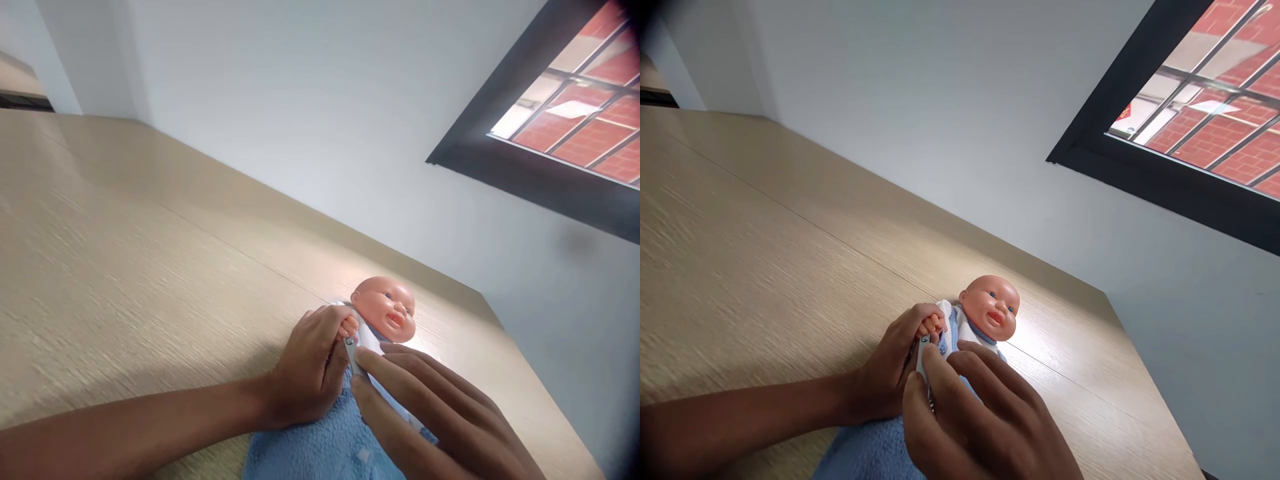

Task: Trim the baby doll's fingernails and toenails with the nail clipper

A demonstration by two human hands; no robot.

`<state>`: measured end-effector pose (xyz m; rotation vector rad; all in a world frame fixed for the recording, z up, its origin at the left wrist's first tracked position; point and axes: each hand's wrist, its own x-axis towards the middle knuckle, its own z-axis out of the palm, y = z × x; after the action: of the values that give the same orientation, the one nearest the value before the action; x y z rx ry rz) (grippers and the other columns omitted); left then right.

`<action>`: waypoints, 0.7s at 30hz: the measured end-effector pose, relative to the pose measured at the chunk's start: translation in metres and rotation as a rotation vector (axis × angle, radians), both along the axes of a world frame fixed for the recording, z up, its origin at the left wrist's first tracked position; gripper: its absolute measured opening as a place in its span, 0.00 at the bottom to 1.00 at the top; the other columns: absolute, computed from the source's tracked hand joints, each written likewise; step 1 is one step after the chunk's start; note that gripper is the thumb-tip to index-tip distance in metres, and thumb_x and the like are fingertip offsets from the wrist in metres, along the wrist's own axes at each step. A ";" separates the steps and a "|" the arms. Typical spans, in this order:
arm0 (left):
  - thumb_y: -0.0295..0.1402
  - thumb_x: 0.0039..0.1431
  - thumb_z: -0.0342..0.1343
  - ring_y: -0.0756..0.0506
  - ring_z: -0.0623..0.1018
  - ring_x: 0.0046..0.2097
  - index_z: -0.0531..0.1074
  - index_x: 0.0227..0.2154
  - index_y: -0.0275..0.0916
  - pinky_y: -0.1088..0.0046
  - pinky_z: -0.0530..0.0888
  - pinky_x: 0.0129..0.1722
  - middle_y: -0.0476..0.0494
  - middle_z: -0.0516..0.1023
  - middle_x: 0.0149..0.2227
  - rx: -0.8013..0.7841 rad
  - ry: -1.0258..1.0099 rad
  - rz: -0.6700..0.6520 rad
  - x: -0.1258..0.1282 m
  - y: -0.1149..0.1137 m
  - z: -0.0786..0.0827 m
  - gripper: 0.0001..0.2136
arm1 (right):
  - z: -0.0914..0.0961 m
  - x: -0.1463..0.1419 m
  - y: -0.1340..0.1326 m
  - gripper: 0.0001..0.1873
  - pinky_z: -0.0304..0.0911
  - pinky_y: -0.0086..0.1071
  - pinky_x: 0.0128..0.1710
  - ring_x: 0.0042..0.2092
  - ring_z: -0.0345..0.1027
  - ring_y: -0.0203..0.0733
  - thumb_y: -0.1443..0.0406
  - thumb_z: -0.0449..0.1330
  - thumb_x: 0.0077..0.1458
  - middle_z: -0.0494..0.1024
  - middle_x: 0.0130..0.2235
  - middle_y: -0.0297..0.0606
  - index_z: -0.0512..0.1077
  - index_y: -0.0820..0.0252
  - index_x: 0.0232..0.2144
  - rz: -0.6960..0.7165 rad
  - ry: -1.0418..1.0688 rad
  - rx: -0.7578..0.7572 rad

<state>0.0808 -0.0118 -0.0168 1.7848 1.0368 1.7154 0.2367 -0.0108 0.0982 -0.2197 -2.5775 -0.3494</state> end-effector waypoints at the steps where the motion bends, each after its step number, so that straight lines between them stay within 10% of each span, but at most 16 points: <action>1: 0.29 0.69 0.43 0.45 0.71 0.37 0.62 0.44 0.41 0.65 0.70 0.40 0.45 0.72 0.37 0.001 0.007 0.005 0.000 0.000 0.000 0.05 | 0.002 0.002 0.001 0.15 0.72 0.36 0.46 0.45 0.77 0.43 0.75 0.47 0.68 0.82 0.45 0.41 0.73 0.62 0.45 0.007 -0.016 -0.022; 21: 0.28 0.68 0.40 0.43 0.72 0.39 0.62 0.45 0.40 0.61 0.71 0.41 0.40 0.72 0.39 0.130 0.048 0.003 -0.004 0.003 -0.003 0.08 | -0.006 0.014 0.018 0.10 0.74 0.34 0.51 0.46 0.79 0.40 0.73 0.62 0.62 0.83 0.46 0.37 0.73 0.60 0.46 0.016 -0.003 -0.211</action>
<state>0.0769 -0.0086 -0.0195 1.9138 0.9671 1.7867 0.2506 0.0072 0.0925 -0.2742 -2.6168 -0.0709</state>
